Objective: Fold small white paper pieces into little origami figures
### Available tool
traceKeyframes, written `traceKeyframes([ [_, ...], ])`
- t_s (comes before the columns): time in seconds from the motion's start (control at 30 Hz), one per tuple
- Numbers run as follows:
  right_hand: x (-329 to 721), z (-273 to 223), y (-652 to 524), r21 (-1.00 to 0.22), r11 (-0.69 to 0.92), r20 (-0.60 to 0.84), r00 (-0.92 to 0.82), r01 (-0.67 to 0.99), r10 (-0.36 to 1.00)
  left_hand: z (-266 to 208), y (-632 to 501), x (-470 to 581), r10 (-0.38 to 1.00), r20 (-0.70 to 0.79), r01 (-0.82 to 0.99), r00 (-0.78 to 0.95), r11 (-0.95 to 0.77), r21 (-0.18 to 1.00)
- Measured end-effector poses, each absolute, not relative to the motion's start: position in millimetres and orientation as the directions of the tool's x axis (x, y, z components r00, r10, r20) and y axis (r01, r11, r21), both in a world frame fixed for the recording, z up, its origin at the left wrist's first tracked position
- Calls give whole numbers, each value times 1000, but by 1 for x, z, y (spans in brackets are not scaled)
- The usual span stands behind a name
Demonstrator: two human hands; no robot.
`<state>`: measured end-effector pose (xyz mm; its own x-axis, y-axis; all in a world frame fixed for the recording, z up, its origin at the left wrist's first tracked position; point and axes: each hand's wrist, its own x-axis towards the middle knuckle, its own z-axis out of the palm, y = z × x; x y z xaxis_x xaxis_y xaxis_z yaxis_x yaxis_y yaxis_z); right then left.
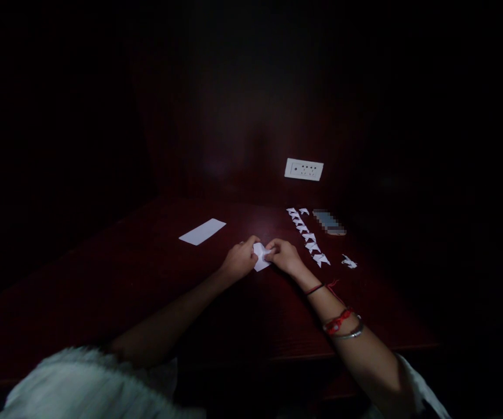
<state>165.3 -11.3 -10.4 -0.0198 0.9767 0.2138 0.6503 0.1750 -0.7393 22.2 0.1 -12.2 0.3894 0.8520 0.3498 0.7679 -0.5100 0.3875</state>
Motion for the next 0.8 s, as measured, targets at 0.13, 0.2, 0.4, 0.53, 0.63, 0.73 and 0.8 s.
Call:
traceKeyframes([
  [0.13,165,-10,-13,-739,187,219,-31,647,975,-9,-3,24,857,338,789,389,-500,358],
  [0.2,164,-10,-14,-743,182,212,-31,644,977,-8,-4,25,866,333,811,372,-478,338],
  [0.4,166,-12,-14,-769,167,184,-38,618,982,-5,-3,24,872,328,814,364,-469,343],
  [0.53,167,-14,-12,-761,195,218,-40,619,975,-4,-3,22,870,315,777,379,-485,401],
  [0.63,166,-15,-11,-780,190,206,-42,596,978,-5,-3,20,866,321,743,383,-495,450],
  [0.73,164,-14,-11,-821,165,187,-17,547,982,-7,-1,19,878,299,714,374,-478,511],
  [0.8,163,-14,-11,-832,169,198,-1,529,980,-8,0,19,883,280,693,377,-469,548],
])
